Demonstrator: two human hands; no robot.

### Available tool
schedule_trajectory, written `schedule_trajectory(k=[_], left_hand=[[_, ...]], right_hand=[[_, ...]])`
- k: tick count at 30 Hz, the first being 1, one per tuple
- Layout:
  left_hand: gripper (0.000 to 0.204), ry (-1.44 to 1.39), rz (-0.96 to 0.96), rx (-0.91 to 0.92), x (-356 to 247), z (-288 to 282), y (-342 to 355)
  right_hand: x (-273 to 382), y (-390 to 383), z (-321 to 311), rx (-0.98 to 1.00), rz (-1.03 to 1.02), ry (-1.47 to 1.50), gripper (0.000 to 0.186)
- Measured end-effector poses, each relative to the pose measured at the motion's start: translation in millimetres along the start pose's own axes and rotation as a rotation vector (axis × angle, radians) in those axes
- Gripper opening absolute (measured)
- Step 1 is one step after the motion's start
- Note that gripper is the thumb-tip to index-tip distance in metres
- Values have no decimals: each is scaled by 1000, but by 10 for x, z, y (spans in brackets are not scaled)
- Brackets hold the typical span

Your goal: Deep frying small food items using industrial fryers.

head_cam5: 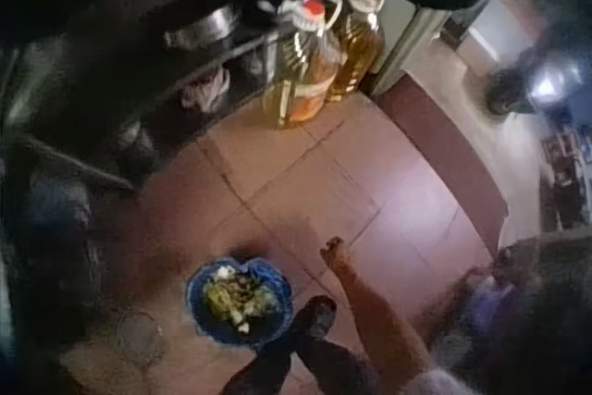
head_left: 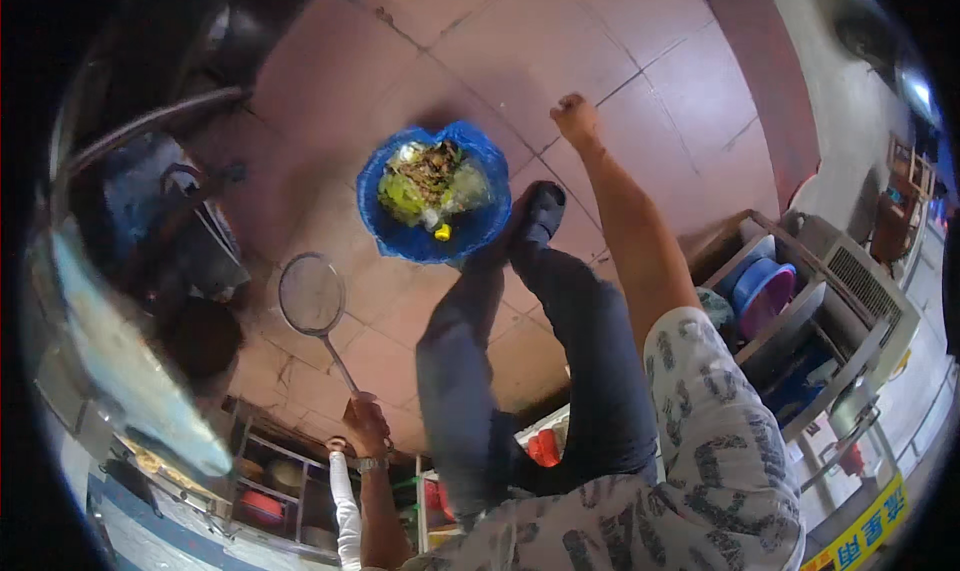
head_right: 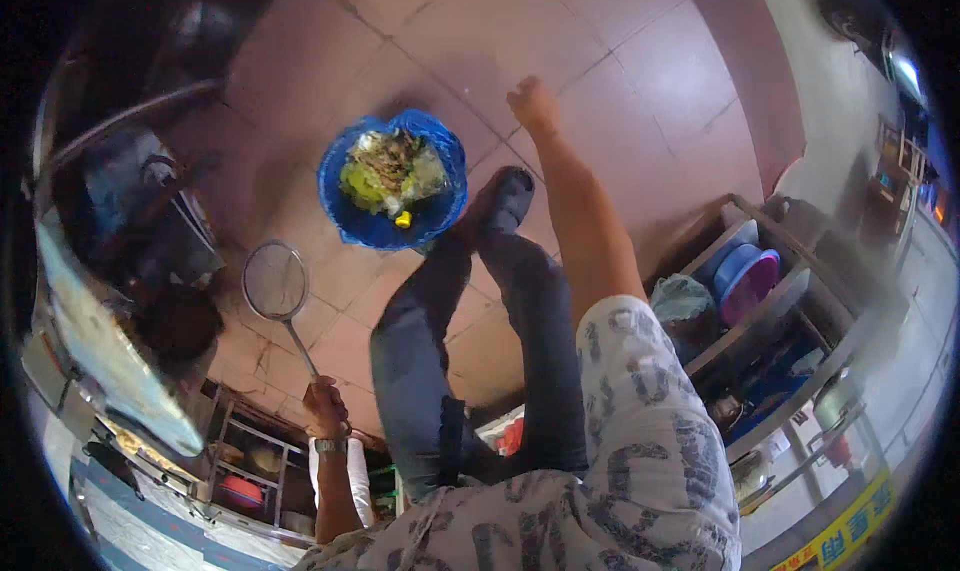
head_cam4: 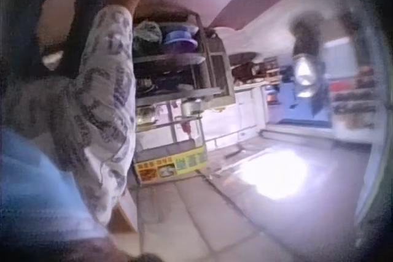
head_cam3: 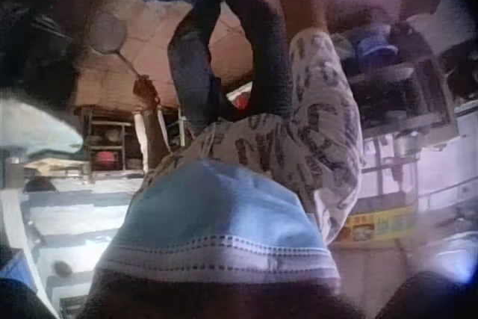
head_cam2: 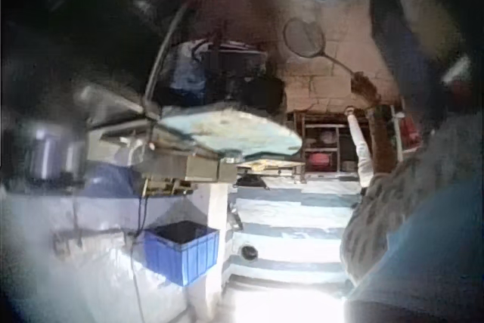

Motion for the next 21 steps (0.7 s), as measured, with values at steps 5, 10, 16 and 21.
schedule_trajectory(k=[5, 10, 16, 21], left_hand=[[45, 103, -138, -97, 376, 299, 258], [45, 194, -23, -126, 535, 235, 485], [48, 72, 45, -241, 898, 41, 760], [46, 161, 80, -266, 651, 352, 820]], right_hand=[[-169, 862, 597, 80, -77, -84, 37], [202, 1138, 1015, -35, -204, -179, 33], [440, 1319, 1277, -41, -328, -443, 25], [14, 1396, 982, -15, -238, -208, 21]])
Point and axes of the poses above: each hand's wrist, its own y-axis towards the middle knuckle, its own z-axis out of the palm, x = y × z, the point moved 8 cm from there along y, towards the middle knuckle, and after that the axes turned 4 degrees about -x, right-handed, at the moved point
